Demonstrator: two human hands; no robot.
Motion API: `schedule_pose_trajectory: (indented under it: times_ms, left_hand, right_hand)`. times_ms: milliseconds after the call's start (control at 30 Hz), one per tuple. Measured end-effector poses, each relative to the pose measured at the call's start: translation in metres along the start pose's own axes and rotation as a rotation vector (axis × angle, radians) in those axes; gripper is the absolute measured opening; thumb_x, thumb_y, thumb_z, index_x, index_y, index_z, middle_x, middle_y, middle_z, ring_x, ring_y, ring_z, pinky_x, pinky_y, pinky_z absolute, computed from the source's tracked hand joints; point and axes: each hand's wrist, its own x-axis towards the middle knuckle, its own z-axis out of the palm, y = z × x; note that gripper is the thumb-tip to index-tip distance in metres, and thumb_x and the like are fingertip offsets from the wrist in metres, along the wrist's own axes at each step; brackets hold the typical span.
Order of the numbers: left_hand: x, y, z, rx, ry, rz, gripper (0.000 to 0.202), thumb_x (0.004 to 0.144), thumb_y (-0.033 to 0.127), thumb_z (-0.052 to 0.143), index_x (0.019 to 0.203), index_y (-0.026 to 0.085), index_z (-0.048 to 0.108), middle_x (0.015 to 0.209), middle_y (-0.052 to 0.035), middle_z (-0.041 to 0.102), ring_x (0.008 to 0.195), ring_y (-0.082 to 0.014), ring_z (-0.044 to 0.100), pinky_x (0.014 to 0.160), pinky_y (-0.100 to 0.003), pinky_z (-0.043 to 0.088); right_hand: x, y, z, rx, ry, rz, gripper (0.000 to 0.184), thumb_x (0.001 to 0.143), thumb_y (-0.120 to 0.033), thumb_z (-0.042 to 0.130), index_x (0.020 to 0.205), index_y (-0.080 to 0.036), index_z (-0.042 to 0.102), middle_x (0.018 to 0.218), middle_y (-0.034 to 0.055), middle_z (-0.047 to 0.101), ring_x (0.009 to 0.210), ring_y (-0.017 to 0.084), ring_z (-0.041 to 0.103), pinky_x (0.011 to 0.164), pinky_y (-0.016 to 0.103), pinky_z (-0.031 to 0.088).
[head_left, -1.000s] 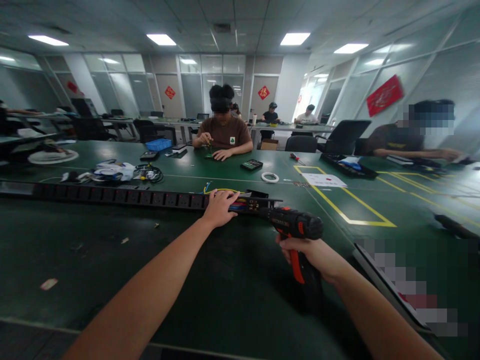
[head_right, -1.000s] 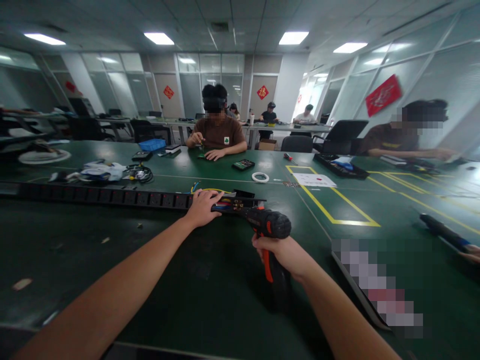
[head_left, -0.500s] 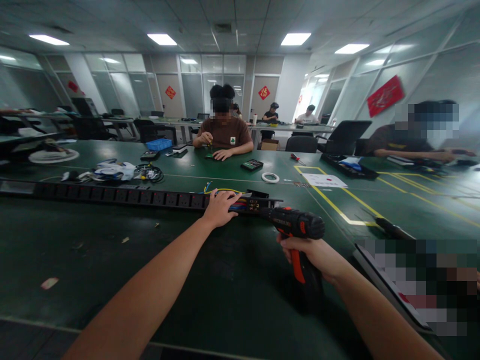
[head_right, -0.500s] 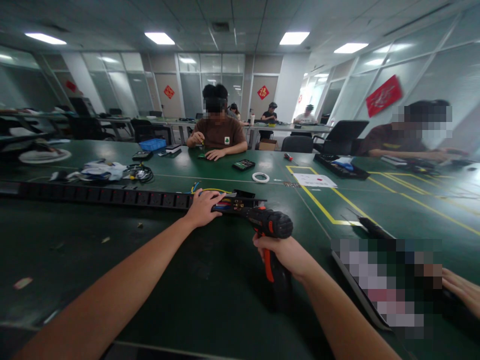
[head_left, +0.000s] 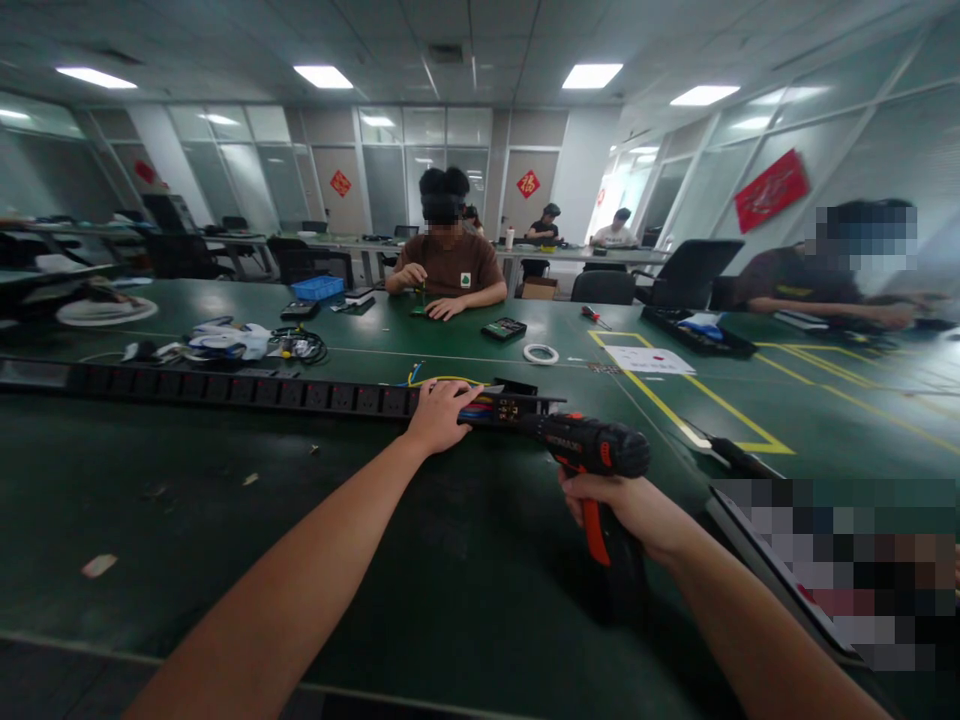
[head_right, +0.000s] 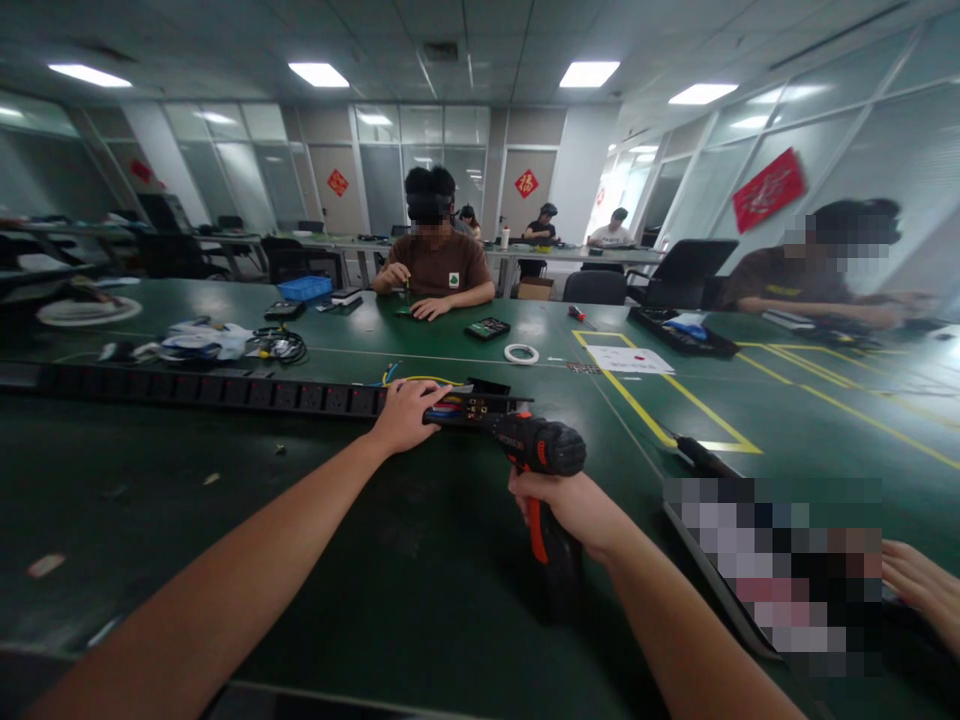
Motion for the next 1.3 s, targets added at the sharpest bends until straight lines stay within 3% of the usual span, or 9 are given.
schedule_pose_trajectory:
  times_ms: [633,1300]
  left_hand:
    - [0.0002,-0.0008,0.0019,-0.005,0.013,-0.004,0.069,0.08,0.03,0.072,0.147,0.034,0.052,0.135,-0.0065,0.059,0.129,-0.031,0.05,0.115,-0.053,0.025]
    - [-0.0007,0.0008,-0.001,0.01,0.017,0.005,0.067,0.081,0.03,0.072,0.146,0.033,0.053,0.134,-0.0066,0.059,0.128,-0.0304,0.051,0.114,-0.053,0.026]
  right_hand:
    - [-0.0009,-0.0026,0.0003,-0.043,-0.006,-0.007,0.014,0.07,-0.031,0.07,0.068,-0.019,0.063,0.057,-0.0003,0.059,0.056,0.017,0.055,0.058,0.029,0.044]
    - [-0.0016,-0.0035,0.0011,-0.03,-0.01,0.005,0.013,0.07,-0.03,0.071,0.072,-0.019,0.064,0.057,-0.0008,0.059,0.056,0.017,0.055,0.059,0.029,0.044]
